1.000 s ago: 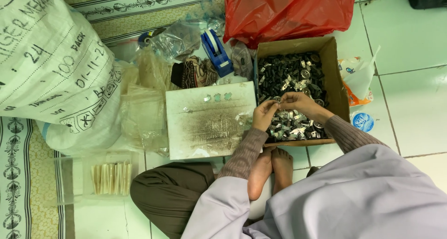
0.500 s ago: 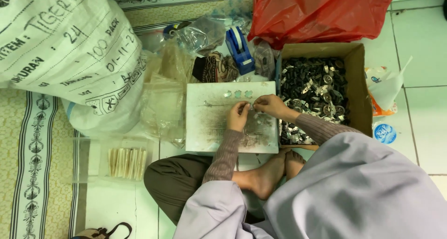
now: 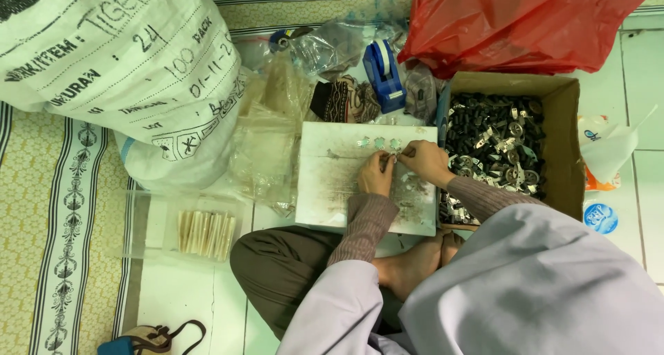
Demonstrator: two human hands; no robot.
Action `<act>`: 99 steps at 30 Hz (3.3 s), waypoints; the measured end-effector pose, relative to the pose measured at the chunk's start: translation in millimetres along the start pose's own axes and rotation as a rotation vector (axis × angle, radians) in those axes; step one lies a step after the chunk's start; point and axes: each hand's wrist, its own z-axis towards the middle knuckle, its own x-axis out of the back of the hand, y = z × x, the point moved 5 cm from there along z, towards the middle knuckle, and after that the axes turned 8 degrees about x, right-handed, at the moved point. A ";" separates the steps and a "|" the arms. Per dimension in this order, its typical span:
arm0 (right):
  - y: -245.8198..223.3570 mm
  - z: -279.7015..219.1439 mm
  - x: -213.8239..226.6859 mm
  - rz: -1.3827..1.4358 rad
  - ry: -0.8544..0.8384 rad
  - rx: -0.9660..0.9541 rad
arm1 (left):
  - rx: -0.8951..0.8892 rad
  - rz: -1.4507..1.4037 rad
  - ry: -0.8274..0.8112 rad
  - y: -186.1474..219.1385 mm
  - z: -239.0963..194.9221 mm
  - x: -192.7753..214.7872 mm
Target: The person sits on the floor and sorts small metal parts from a cardboard box, picking them up one by one and placing them onto a white rectangular board. The person continues this repetitive sorting process throughout the clip.
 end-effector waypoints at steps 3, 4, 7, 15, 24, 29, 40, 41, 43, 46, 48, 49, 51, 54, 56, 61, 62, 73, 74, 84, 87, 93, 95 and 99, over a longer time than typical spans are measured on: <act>5.3 4.7 -3.4 0.011 0.009 -0.012 | -0.037 0.005 0.034 3.8 -1.7 2.6; 4.4 3.9 -4.3 0.010 0.005 -0.011 | -0.033 0.005 0.035 3.2 -1.6 3.1; 2.1 2.6 -3.9 0.001 0.013 -0.003 | -0.048 -0.066 0.035 3.7 -1.7 4.7; 17.6 13.2 -13.1 0.008 -0.005 -0.015 | -0.077 -0.036 -0.030 12.0 -6.1 12.8; 20.1 12.5 -13.6 0.050 -0.037 0.000 | -0.078 -0.029 -0.029 14.5 -6.1 14.7; 8.2 4.9 -6.4 0.053 -0.049 0.017 | -0.093 -0.019 -0.034 11.0 -4.8 11.6; 18.4 10.9 -14.2 0.006 -0.024 0.002 | -0.104 -0.018 -0.048 10.9 -5.8 12.4; 18.7 10.8 -13.6 0.014 -0.022 -0.003 | -0.099 -0.019 -0.049 11.2 -6.0 12.5; 19.4 10.2 -12.9 0.022 -0.021 -0.008 | -0.095 -0.020 -0.051 11.0 -6.5 12.5; 20.1 8.6 -12.0 0.051 -0.022 0.006 | -0.089 -0.011 -0.055 9.9 -6.5 11.8; 18.9 5.3 -8.2 0.153 0.029 0.041 | -0.106 -0.042 -0.033 11.0 -7.3 14.2; 24.0 6.3 -8.6 0.153 0.030 0.041 | -0.107 -0.042 -0.032 15.7 -9.7 18.6; 32.2 8.2 -6.2 0.315 0.099 0.096 | -0.081 -0.088 -0.018 24.1 -14.2 27.9; 44.2 -0.9 21.0 0.409 0.238 0.131 | -0.062 -0.164 -0.008 21.3 -14.1 28.3; 65.9 -10.5 30.7 0.426 0.285 0.112 | -0.029 -0.221 0.027 5.7 -9.6 14.6; 133.6 -47.6 35.3 0.424 0.319 0.008 | -0.084 -0.352 0.047 34.0 -25.0 1.6; 142.5 -57.8 33.0 0.385 0.264 -0.043 | -0.146 -0.381 -0.029 49.0 -33.7 -10.3; 212.1 -118.3 -21.0 -0.373 -0.254 0.042 | -0.372 0.505 -0.854 81.4 -108.1 -191.5; 214.4 -121.2 -22.8 -0.454 -0.269 0.083 | -0.377 0.517 -0.844 78.6 -108.9 -188.4; 257.3 -119.6 -43.1 -0.512 -0.271 0.109 | -0.484 0.743 -0.766 5.9 -110.7 -252.8; 224.9 -131.5 -17.8 -0.491 -0.283 0.086 | -0.482 0.713 -0.746 5.3 -109.2 -251.9; 282.8 -113.9 -65.4 -0.487 -0.330 0.062 | -0.439 0.652 -0.715 29.6 -115.6 -222.2; 287.0 -113.1 -65.9 -0.454 -0.339 0.032 | -0.424 0.649 -0.645 26.6 -109.7 -227.3; 311.9 -104.7 -58.2 -0.359 -0.311 -0.113 | -0.314 0.632 -0.472 36.4 -102.7 -211.3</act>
